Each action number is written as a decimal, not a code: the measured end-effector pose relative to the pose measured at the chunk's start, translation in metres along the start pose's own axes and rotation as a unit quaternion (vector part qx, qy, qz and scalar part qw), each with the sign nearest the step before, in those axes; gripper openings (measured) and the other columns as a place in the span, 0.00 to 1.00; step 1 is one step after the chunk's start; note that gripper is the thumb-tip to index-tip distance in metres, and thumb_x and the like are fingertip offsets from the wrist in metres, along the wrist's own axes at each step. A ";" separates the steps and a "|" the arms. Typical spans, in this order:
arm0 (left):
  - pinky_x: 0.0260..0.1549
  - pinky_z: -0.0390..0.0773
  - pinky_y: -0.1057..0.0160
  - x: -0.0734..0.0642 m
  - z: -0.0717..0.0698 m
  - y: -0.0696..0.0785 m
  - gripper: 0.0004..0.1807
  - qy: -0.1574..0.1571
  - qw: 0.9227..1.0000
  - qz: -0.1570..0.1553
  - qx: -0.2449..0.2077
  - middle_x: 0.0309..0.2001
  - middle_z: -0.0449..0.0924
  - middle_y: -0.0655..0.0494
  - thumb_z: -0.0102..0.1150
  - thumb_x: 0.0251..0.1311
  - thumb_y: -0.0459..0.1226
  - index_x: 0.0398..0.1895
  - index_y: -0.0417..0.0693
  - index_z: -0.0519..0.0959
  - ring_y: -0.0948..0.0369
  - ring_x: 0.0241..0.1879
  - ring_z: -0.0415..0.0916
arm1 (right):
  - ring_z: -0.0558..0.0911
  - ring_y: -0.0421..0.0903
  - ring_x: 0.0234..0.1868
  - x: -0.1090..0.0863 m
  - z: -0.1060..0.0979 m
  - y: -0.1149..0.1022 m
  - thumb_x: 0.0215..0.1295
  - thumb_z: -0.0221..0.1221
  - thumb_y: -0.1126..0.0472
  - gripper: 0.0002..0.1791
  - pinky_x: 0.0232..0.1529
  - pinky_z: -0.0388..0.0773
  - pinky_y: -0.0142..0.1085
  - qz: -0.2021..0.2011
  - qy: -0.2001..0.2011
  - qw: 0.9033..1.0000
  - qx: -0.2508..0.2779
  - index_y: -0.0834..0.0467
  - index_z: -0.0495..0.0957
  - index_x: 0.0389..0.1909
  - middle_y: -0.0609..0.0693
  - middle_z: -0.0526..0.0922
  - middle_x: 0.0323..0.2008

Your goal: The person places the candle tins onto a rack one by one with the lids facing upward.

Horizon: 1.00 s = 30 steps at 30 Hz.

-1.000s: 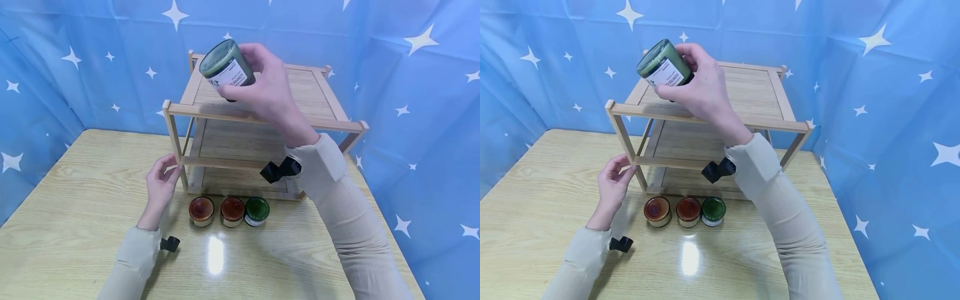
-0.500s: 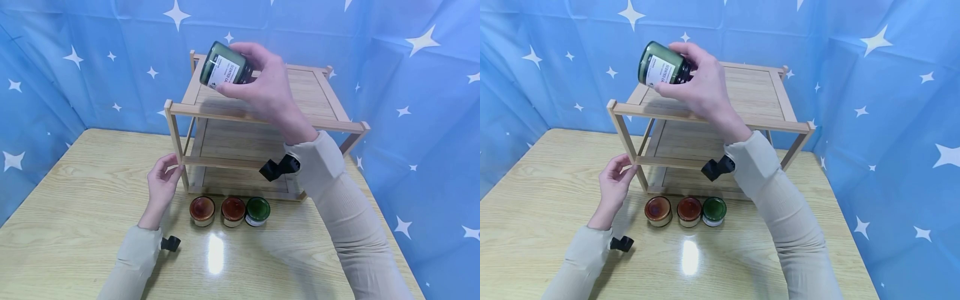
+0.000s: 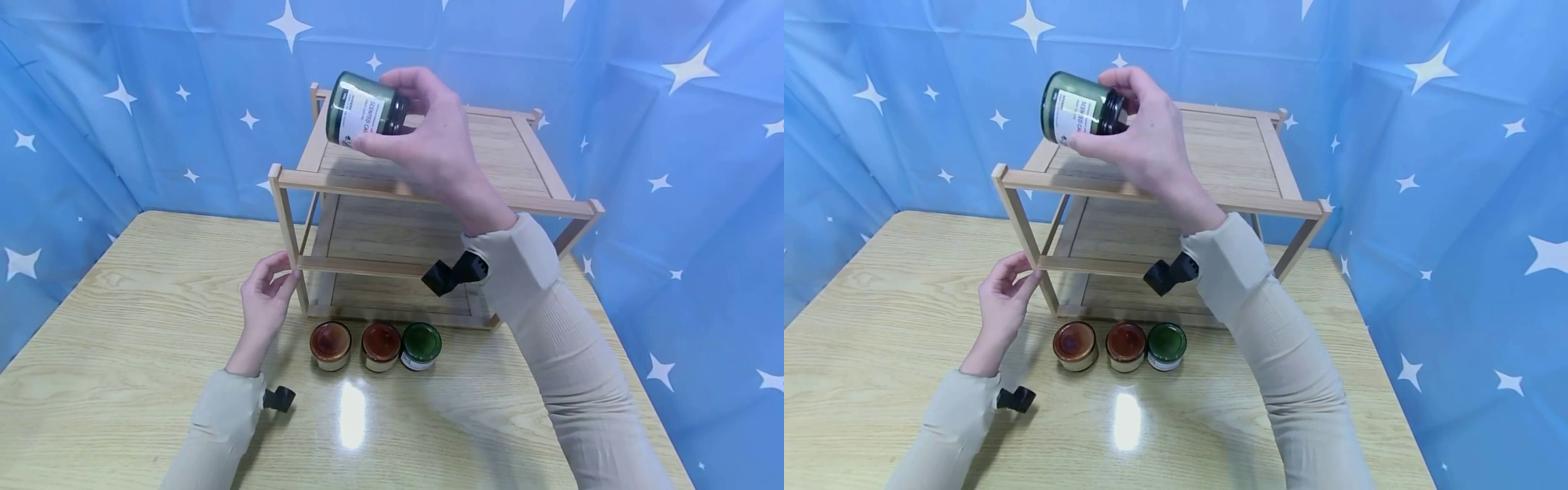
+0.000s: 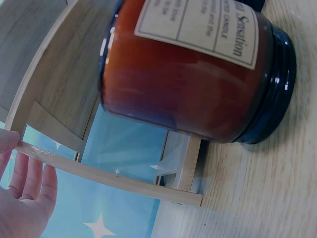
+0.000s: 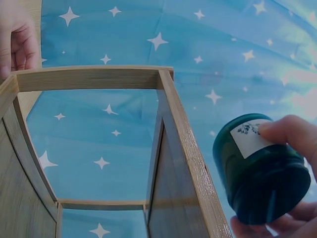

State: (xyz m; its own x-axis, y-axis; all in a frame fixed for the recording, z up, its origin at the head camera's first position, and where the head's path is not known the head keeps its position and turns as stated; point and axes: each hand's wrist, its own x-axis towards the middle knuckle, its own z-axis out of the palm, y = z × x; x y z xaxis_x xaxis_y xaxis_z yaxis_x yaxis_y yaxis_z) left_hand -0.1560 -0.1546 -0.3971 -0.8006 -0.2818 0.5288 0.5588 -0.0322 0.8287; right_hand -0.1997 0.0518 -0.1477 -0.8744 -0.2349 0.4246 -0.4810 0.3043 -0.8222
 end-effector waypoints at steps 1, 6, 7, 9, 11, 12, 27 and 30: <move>0.42 0.79 0.71 0.000 0.000 0.000 0.16 0.000 1.000 0.000 -0.001 0.38 0.79 0.63 0.54 0.52 0.15 0.46 0.23 0.72 0.66 0.42 0.76 | 0.75 0.45 0.49 0.000 0.000 0.000 0.43 0.72 0.69 0.34 0.43 0.81 0.33 0.001 0.000 1.000 0.005 0.59 0.70 0.55 0.50 0.76 0.51; 0.42 0.79 0.71 0.000 0.000 0.000 0.16 0.001 1.000 -0.002 0.001 0.38 0.79 0.63 0.54 0.52 0.15 0.46 0.23 0.71 0.66 0.42 0.76 | 0.77 0.46 0.46 0.001 0.001 0.000 0.42 0.71 0.71 0.35 0.44 0.81 0.33 -0.012 0.007 0.999 0.035 0.60 0.68 0.54 0.53 0.77 0.48; 0.42 0.79 0.71 0.000 0.000 0.000 0.16 0.002 1.000 -0.002 0.001 0.38 0.79 0.64 0.54 0.52 0.15 0.46 0.22 0.71 0.66 0.41 0.76 | 0.77 0.46 0.45 0.002 0.002 0.000 0.42 0.71 0.71 0.34 0.44 0.81 0.33 -0.018 0.010 0.999 0.038 0.61 0.68 0.53 0.53 0.77 0.47; 0.42 0.79 0.72 0.000 0.000 0.000 0.16 0.002 1.000 -0.002 0.002 0.38 0.78 0.64 0.54 0.52 0.15 0.46 0.22 0.71 0.66 0.41 0.76 | 0.76 0.46 0.44 0.002 0.003 0.000 0.41 0.72 0.71 0.34 0.44 0.81 0.33 -0.026 0.014 0.999 0.036 0.61 0.68 0.52 0.54 0.78 0.45; 0.42 0.79 0.72 0.000 -0.001 0.000 0.16 0.003 1.000 -0.002 0.002 0.37 0.79 0.64 0.54 0.51 0.15 0.46 0.22 0.71 0.66 0.41 0.76 | 0.75 0.45 0.44 0.002 0.004 0.000 0.41 0.72 0.70 0.33 0.44 0.79 0.33 -0.034 0.017 0.999 0.024 0.61 0.68 0.50 0.53 0.79 0.44; 0.42 0.79 0.72 0.000 -0.001 0.000 0.16 0.002 1.000 -0.002 0.000 0.37 0.79 0.64 0.53 0.51 0.15 0.46 0.22 0.71 0.66 0.41 0.76 | 0.75 0.45 0.44 0.002 0.004 0.000 0.40 0.72 0.69 0.33 0.46 0.78 0.31 -0.037 0.019 0.999 0.015 0.61 0.68 0.50 0.53 0.79 0.43; 0.41 0.80 0.72 0.000 0.001 0.001 0.16 0.003 1.000 0.001 -0.006 0.37 0.79 0.63 0.53 0.52 0.15 0.45 0.22 0.71 0.66 0.40 0.76 | 0.74 0.41 0.47 0.005 0.009 0.000 0.42 0.74 0.61 0.32 0.46 0.72 0.26 -0.044 0.028 0.997 -0.064 0.59 0.75 0.52 0.50 0.81 0.46; 0.41 0.80 0.72 0.000 0.001 0.001 0.16 0.003 1.000 0.001 -0.005 0.37 0.79 0.64 0.53 0.51 0.15 0.46 0.22 0.71 0.66 0.40 0.76 | 0.73 0.41 0.50 0.006 0.009 -0.001 0.44 0.73 0.61 0.33 0.48 0.71 0.25 -0.044 0.009 0.996 -0.072 0.59 0.75 0.55 0.50 0.79 0.50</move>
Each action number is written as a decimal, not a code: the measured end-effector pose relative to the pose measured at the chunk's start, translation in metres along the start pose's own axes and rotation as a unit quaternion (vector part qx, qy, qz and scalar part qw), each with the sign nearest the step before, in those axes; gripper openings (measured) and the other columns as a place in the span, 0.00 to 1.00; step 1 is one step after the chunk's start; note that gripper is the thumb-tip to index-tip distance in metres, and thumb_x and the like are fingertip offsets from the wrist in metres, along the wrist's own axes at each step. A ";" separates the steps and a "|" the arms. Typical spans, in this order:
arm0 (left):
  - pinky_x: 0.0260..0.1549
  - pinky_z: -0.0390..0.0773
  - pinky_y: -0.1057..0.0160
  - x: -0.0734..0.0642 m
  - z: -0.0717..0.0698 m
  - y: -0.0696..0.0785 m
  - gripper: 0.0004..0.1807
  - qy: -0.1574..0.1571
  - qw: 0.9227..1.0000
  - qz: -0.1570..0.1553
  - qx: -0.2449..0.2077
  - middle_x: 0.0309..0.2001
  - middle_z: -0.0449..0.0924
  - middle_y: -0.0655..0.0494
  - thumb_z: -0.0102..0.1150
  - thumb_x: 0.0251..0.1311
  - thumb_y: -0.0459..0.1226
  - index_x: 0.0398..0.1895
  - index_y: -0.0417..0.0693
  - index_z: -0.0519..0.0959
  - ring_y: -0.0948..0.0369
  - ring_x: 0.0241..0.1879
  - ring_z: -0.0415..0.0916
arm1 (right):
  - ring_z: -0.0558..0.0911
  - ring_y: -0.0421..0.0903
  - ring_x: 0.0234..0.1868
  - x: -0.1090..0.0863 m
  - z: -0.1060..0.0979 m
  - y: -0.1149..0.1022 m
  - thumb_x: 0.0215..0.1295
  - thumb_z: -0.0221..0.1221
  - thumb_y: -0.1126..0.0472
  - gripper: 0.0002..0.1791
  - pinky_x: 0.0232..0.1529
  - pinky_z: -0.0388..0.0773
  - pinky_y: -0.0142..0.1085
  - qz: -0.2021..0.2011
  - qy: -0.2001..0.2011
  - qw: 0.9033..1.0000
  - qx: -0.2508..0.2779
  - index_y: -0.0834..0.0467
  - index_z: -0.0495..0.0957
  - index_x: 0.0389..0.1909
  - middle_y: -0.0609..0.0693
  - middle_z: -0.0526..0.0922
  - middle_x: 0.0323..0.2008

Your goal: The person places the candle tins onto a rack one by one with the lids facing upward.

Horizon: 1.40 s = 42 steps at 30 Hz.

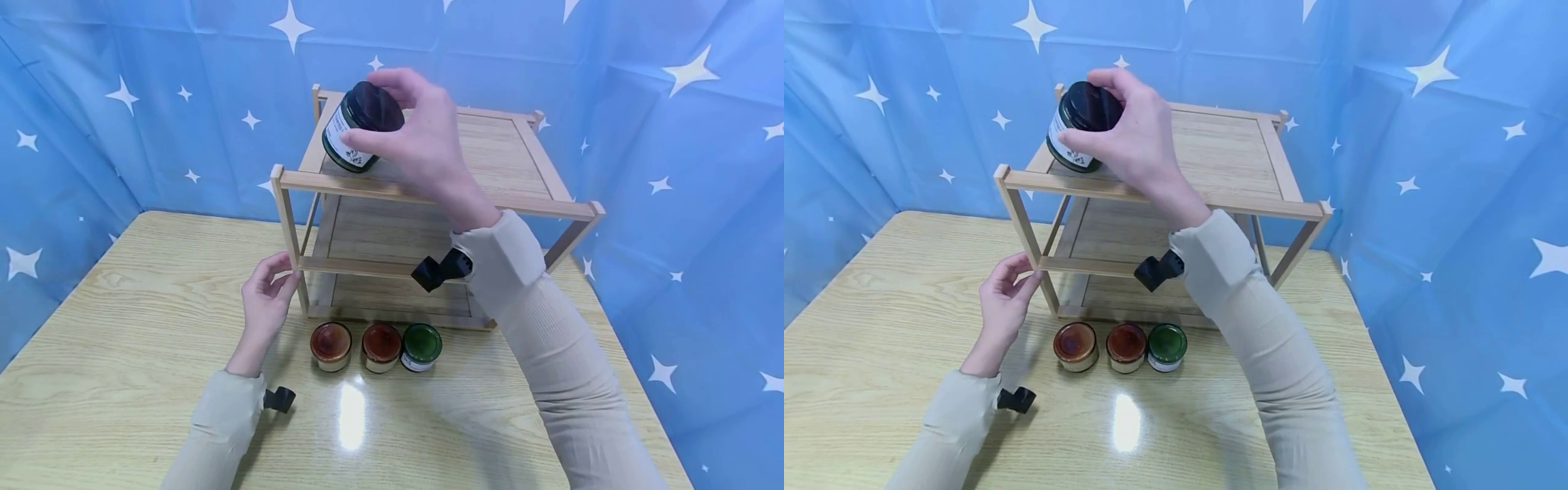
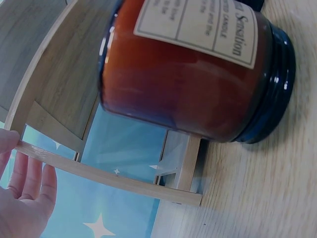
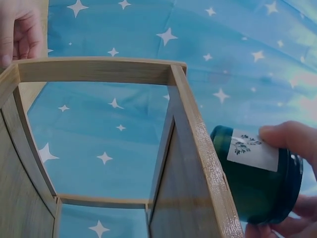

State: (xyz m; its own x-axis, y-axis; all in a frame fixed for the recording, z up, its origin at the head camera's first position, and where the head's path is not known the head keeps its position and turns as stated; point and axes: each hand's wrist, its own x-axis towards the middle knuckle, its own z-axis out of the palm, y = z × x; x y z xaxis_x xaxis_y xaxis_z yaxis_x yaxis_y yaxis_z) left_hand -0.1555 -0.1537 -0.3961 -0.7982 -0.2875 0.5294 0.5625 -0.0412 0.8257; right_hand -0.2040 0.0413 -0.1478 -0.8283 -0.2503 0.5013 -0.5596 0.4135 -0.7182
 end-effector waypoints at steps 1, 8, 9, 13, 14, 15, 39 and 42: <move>0.42 0.80 0.72 0.000 0.000 0.000 0.16 0.000 1.000 0.000 0.000 0.37 0.79 0.64 0.53 0.51 0.15 0.46 0.22 0.71 0.66 0.40 0.76 | 0.74 0.40 0.50 0.000 0.000 0.000 0.45 0.72 0.62 0.33 0.49 0.71 0.24 -0.002 -0.008 1.000 0.000 0.59 0.74 0.56 0.50 0.79 0.51; 0.43 0.80 0.70 0.002 0.001 0.000 0.16 -0.005 1.000 -0.001 0.000 0.39 0.79 0.64 0.53 0.51 0.15 0.46 0.21 0.71 0.66 0.42 0.76 | 0.75 0.38 0.51 0.003 -0.001 -0.002 0.48 0.69 0.64 0.34 0.51 0.71 0.23 -0.010 -0.059 0.998 -0.034 0.58 0.72 0.60 0.50 0.76 0.55; 0.43 0.80 0.70 0.002 0.001 0.000 0.16 -0.006 1.000 -0.001 0.000 0.38 0.79 0.64 0.54 0.51 0.15 0.46 0.21 0.71 0.66 0.42 0.76 | 0.75 0.38 0.51 0.004 -0.001 -0.002 0.49 0.69 0.64 0.34 0.51 0.71 0.23 -0.010 -0.067 0.997 -0.035 0.58 0.71 0.60 0.49 0.76 0.55; 0.43 0.80 0.70 0.002 0.002 0.001 0.16 -0.005 1.000 -0.003 0.002 0.38 0.79 0.64 0.54 0.51 0.15 0.46 0.20 0.70 0.66 0.41 0.76 | 0.75 0.39 0.51 0.007 -0.003 -0.002 0.50 0.67 0.65 0.34 0.50 0.73 0.26 -0.016 -0.096 0.995 -0.035 0.57 0.70 0.61 0.49 0.74 0.57; 0.42 0.80 0.71 0.002 0.002 0.001 0.16 -0.005 1.000 -0.003 0.001 0.38 0.79 0.64 0.53 0.51 0.15 0.46 0.20 0.70 0.66 0.41 0.76 | 0.75 0.40 0.51 0.007 -0.003 -0.002 0.50 0.67 0.66 0.34 0.50 0.73 0.26 -0.017 -0.103 0.994 -0.035 0.57 0.70 0.61 0.49 0.74 0.57; 0.42 0.80 0.71 0.002 0.002 0.001 0.16 -0.005 1.000 -0.003 0.002 0.38 0.79 0.64 0.53 0.51 0.15 0.46 0.20 0.70 0.66 0.41 0.76 | 0.75 0.40 0.51 0.008 -0.003 -0.002 0.51 0.66 0.66 0.34 0.51 0.73 0.27 -0.017 -0.110 0.993 -0.036 0.57 0.70 0.62 0.49 0.73 0.57; 0.42 0.79 0.71 0.000 -0.001 -0.001 0.16 -0.001 1.000 -0.001 -0.003 0.38 0.79 0.63 0.53 0.52 0.15 0.46 0.23 0.72 0.66 0.42 0.76 | 0.62 0.36 0.65 0.002 -0.002 0.004 0.54 0.67 0.61 0.41 0.64 0.59 0.23 -0.066 -0.120 0.988 -0.068 0.61 0.58 0.67 0.50 0.62 0.67; 0.42 0.79 0.71 0.000 -0.001 -0.001 0.16 -0.001 1.000 -0.002 -0.002 0.38 0.79 0.63 0.53 0.52 0.15 0.46 0.23 0.72 0.65 0.42 0.76 | 0.61 0.38 0.66 -0.008 -0.004 0.005 0.53 0.68 0.60 0.42 0.65 0.59 0.26 -0.079 -0.088 0.991 -0.061 0.63 0.58 0.67 0.51 0.61 0.68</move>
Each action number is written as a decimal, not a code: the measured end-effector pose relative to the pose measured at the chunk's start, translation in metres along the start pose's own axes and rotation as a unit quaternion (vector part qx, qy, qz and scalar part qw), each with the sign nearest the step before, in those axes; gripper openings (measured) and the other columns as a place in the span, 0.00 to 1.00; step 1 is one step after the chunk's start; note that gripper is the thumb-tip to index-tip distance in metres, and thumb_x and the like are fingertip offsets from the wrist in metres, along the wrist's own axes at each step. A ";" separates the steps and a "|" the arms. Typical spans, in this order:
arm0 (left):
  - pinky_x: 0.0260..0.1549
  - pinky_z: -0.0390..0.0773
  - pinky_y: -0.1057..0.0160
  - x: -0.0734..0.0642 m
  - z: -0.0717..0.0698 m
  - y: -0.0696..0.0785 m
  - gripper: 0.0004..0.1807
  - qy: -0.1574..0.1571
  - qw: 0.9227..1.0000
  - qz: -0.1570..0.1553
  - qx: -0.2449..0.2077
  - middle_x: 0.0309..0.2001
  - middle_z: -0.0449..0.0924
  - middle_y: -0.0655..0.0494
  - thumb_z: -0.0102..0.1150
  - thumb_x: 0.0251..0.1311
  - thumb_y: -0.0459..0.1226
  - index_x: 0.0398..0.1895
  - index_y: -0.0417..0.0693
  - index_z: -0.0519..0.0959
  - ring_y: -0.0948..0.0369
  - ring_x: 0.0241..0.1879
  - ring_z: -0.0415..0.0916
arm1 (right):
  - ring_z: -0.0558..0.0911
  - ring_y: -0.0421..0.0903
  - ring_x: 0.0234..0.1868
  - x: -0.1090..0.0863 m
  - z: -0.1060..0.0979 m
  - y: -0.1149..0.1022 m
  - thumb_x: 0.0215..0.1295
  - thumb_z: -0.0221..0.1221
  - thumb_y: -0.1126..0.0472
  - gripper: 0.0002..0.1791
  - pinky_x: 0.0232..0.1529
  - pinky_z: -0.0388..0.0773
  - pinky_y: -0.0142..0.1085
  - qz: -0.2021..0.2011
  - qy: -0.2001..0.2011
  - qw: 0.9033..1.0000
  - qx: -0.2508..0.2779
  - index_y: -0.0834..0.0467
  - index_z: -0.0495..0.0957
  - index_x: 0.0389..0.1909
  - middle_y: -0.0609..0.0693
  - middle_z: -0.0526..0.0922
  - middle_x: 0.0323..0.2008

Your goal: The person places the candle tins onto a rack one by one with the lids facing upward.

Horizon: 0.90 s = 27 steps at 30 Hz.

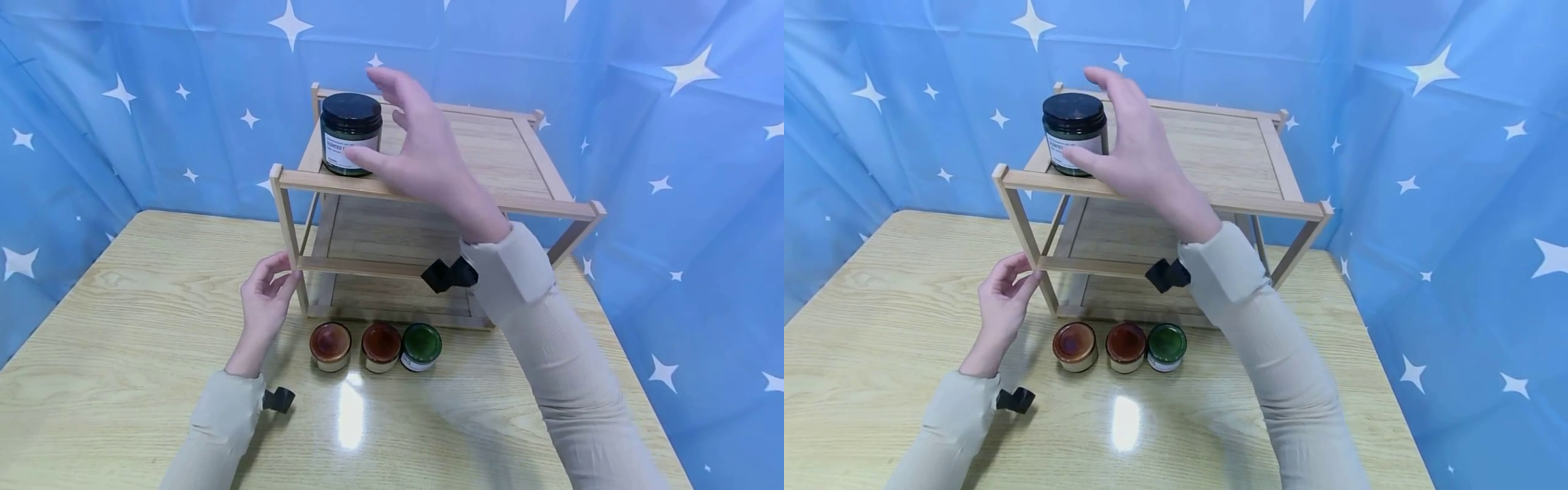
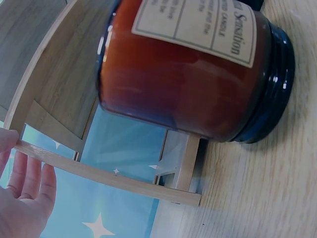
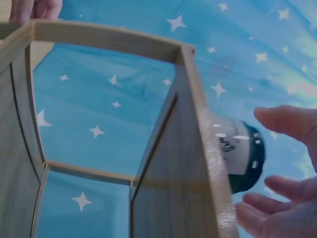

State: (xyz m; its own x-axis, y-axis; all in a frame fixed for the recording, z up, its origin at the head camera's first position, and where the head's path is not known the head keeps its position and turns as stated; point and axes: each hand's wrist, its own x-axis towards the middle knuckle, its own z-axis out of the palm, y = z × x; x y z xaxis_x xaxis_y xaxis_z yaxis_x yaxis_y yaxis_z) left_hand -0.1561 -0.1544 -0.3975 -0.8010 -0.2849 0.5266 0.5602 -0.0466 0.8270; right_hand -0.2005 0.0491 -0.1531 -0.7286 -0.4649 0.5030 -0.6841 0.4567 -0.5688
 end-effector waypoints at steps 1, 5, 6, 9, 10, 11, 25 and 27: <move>0.42 0.79 0.71 0.000 0.000 0.000 0.16 0.000 1.000 -0.001 0.000 0.38 0.79 0.63 0.53 0.52 0.15 0.46 0.23 0.72 0.66 0.42 0.76 | 0.61 0.39 0.66 -0.003 -0.001 0.000 0.53 0.68 0.60 0.42 0.65 0.60 0.26 -0.006 0.011 1.000 0.008 0.63 0.58 0.67 0.52 0.62 0.67; 0.42 0.79 0.71 0.000 0.001 0.000 0.16 -0.001 1.000 -0.003 0.001 0.38 0.78 0.63 0.53 0.52 0.15 0.46 0.22 0.71 0.66 0.42 0.76 | 0.64 0.39 0.65 -0.018 -0.004 -0.002 0.52 0.68 0.63 0.40 0.65 0.62 0.28 -0.007 0.048 0.998 0.034 0.64 0.61 0.65 0.52 0.65 0.65; 0.42 0.80 0.70 0.000 0.001 0.000 0.16 -0.002 1.000 -0.004 0.002 0.38 0.78 0.63 0.53 0.52 0.15 0.46 0.22 0.71 0.65 0.42 0.76 | 0.65 0.39 0.64 -0.021 -0.005 -0.003 0.52 0.68 0.63 0.39 0.64 0.62 0.28 -0.006 0.054 0.998 0.034 0.64 0.62 0.64 0.52 0.66 0.64; 0.42 0.80 0.70 0.000 0.002 0.001 0.16 -0.002 1.000 -0.004 0.003 0.38 0.78 0.63 0.53 0.52 0.15 0.46 0.21 0.71 0.66 0.42 0.76 | 0.66 0.38 0.64 -0.031 -0.006 -0.004 0.52 0.68 0.65 0.37 0.64 0.63 0.29 0.002 0.061 0.997 0.046 0.65 0.63 0.63 0.53 0.68 0.63; 0.42 0.80 0.71 0.000 0.002 0.000 0.16 -0.003 1.000 -0.004 0.004 0.39 0.78 0.63 0.53 0.52 0.15 0.46 0.21 0.71 0.65 0.42 0.76 | 0.66 0.38 0.64 -0.035 -0.006 -0.005 0.52 0.68 0.65 0.36 0.64 0.64 0.29 0.002 0.061 0.997 0.050 0.65 0.63 0.63 0.53 0.68 0.63; 0.42 0.80 0.71 -0.001 0.001 0.000 0.16 -0.002 1.000 -0.004 0.002 0.39 0.78 0.63 0.53 0.52 0.15 0.46 0.21 0.71 0.65 0.42 0.76 | 0.66 0.38 0.63 -0.038 -0.006 -0.005 0.53 0.67 0.65 0.36 0.64 0.64 0.29 0.002 0.063 0.996 0.055 0.65 0.64 0.62 0.53 0.68 0.62; 0.43 0.80 0.70 -0.001 0.001 0.001 0.16 -0.001 1.000 -0.003 -0.006 0.39 0.78 0.62 0.53 0.52 0.15 0.46 0.23 0.72 0.65 0.42 0.76 | 0.71 0.46 0.60 -0.085 0.003 -0.004 0.47 0.66 0.77 0.29 0.63 0.68 0.40 -0.070 0.091 0.984 0.138 0.74 0.69 0.54 0.64 0.72 0.56; 0.42 0.80 0.70 -0.001 0.001 0.001 0.16 -0.001 1.000 -0.003 -0.007 0.39 0.78 0.62 0.53 0.52 0.15 0.46 0.23 0.72 0.65 0.42 0.76 | 0.71 0.47 0.60 -0.093 0.003 -0.002 0.47 0.65 0.78 0.29 0.63 0.68 0.40 -0.073 0.090 0.984 0.139 0.75 0.68 0.54 0.66 0.72 0.55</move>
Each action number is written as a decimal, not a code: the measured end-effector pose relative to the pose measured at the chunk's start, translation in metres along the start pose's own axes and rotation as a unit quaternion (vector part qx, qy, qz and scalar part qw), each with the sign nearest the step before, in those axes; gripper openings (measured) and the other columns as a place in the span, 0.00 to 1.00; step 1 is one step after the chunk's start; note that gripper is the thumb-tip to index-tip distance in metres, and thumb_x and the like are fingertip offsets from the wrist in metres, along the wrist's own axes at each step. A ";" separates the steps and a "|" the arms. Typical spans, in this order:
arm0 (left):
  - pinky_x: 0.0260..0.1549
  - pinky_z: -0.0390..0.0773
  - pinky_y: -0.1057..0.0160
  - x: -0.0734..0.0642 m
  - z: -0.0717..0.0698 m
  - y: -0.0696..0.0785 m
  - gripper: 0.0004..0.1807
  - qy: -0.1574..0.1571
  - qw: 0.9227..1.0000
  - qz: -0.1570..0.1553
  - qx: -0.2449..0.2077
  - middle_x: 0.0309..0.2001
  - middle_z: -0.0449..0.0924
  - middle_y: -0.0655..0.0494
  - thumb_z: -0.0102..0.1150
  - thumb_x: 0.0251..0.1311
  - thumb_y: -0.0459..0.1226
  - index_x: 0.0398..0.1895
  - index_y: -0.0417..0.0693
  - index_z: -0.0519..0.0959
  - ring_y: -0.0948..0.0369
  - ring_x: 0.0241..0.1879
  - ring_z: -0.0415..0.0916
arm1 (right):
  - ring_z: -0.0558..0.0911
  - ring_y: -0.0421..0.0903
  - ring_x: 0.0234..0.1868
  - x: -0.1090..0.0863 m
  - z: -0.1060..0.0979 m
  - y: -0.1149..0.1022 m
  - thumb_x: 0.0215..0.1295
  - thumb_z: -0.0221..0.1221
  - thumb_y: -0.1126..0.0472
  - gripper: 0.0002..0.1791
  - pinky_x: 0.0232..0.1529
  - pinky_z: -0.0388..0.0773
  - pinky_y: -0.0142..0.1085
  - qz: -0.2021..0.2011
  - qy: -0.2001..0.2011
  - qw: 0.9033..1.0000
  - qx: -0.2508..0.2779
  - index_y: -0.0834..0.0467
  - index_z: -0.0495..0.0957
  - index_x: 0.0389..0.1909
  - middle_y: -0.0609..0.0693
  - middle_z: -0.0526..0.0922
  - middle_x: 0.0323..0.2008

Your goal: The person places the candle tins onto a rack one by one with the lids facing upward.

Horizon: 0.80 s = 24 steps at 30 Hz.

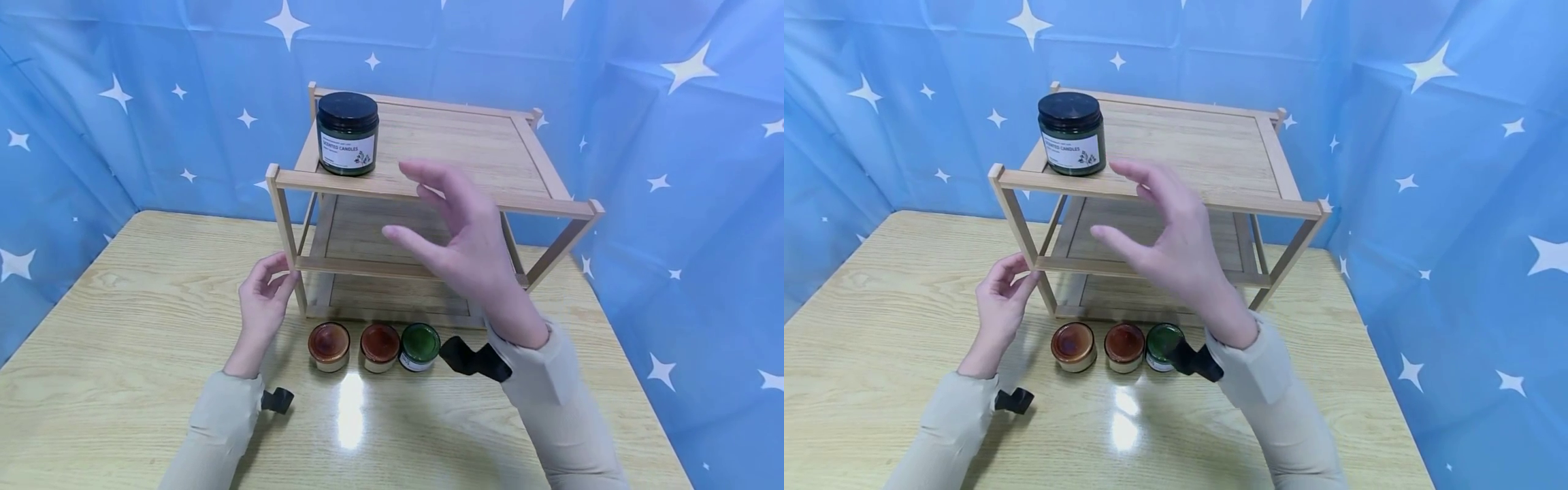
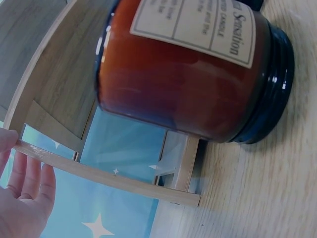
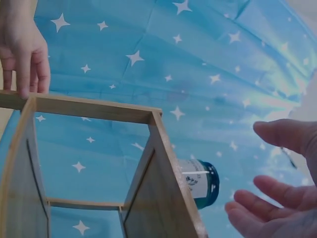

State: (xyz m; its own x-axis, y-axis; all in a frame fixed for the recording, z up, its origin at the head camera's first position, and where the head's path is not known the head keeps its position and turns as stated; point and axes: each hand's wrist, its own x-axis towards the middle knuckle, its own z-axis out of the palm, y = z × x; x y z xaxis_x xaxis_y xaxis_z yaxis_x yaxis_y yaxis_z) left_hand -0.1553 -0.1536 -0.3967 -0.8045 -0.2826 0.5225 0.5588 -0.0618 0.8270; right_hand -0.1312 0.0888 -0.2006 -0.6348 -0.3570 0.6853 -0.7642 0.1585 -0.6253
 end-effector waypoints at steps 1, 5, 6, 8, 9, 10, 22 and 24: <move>0.42 0.80 0.70 0.000 0.000 0.000 0.16 0.000 1.000 0.000 0.000 0.39 0.78 0.62 0.53 0.52 0.15 0.46 0.23 0.72 0.65 0.42 0.76 | 0.71 0.47 0.60 -0.004 -0.001 0.000 0.47 0.65 0.78 0.30 0.63 0.68 0.39 0.001 -0.001 1.000 0.000 0.75 0.68 0.54 0.66 0.72 0.55; 0.42 0.79 0.70 0.000 0.000 0.001 0.16 -0.002 1.000 0.001 -0.002 0.39 0.78 0.62 0.53 0.52 0.15 0.46 0.24 0.73 0.65 0.42 0.76 | 0.71 0.48 0.60 -0.018 -0.003 0.002 0.46 0.65 0.80 0.30 0.64 0.67 0.39 0.006 -0.003 1.000 0.002 0.75 0.68 0.54 0.66 0.72 0.55; 0.42 0.79 0.70 0.000 0.000 0.001 0.16 -0.002 1.000 0.001 -0.002 0.39 0.78 0.62 0.53 0.52 0.15 0.46 0.24 0.73 0.65 0.42 0.76 | 0.71 0.48 0.60 -0.021 -0.004 0.003 0.46 0.64 0.80 0.30 0.64 0.67 0.40 0.008 -0.002 1.000 0.004 0.76 0.68 0.54 0.66 0.72 0.54; 0.42 0.79 0.70 0.000 0.000 0.000 0.16 -0.002 1.000 0.001 -0.004 0.39 0.78 0.62 0.53 0.52 0.15 0.46 0.25 0.73 0.65 0.42 0.76 | 0.71 0.49 0.60 -0.027 -0.005 0.004 0.46 0.64 0.81 0.30 0.64 0.68 0.41 0.010 -0.002 1.000 0.007 0.76 0.68 0.53 0.66 0.72 0.54; 0.42 0.79 0.70 0.001 0.000 0.000 0.16 -0.002 1.000 0.002 -0.005 0.39 0.78 0.62 0.53 0.52 0.15 0.46 0.25 0.73 0.65 0.42 0.76 | 0.71 0.49 0.59 -0.030 -0.005 0.005 0.45 0.64 0.81 0.30 0.63 0.68 0.41 0.013 0.000 1.000 0.006 0.76 0.68 0.54 0.66 0.72 0.54; 0.42 0.80 0.70 0.001 0.000 0.000 0.16 -0.002 1.000 0.002 -0.005 0.38 0.79 0.62 0.53 0.52 0.15 0.46 0.25 0.73 0.65 0.42 0.76 | 0.71 0.49 0.59 -0.033 -0.005 0.005 0.45 0.64 0.81 0.31 0.63 0.68 0.41 0.015 0.001 1.000 0.005 0.76 0.68 0.54 0.66 0.73 0.54; 0.42 0.80 0.71 0.000 0.000 0.000 0.16 -0.002 1.000 0.006 -0.003 0.39 0.78 0.62 0.53 0.52 0.15 0.46 0.25 0.73 0.66 0.41 0.76 | 0.72 0.52 0.58 -0.068 -0.006 0.021 0.42 0.63 0.84 0.30 0.62 0.69 0.41 0.039 0.005 0.999 0.016 0.75 0.70 0.52 0.64 0.74 0.52; 0.42 0.80 0.70 0.000 0.000 0.001 0.16 -0.003 1.000 0.005 -0.002 0.39 0.79 0.62 0.53 0.52 0.15 0.46 0.25 0.73 0.66 0.41 0.76 | 0.73 0.52 0.57 -0.074 -0.007 0.025 0.43 0.63 0.84 0.30 0.62 0.69 0.40 0.051 0.004 0.999 0.015 0.74 0.70 0.52 0.63 0.74 0.52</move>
State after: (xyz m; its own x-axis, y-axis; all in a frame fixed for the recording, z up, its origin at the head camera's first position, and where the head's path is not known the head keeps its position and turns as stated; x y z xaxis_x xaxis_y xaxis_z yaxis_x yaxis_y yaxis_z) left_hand -0.1550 -0.1541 -0.3963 -0.8001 -0.2779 0.5316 0.5674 -0.0630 0.8211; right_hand -0.1038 0.1251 -0.2642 -0.7106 -0.3335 0.6196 -0.6912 0.1657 -0.7034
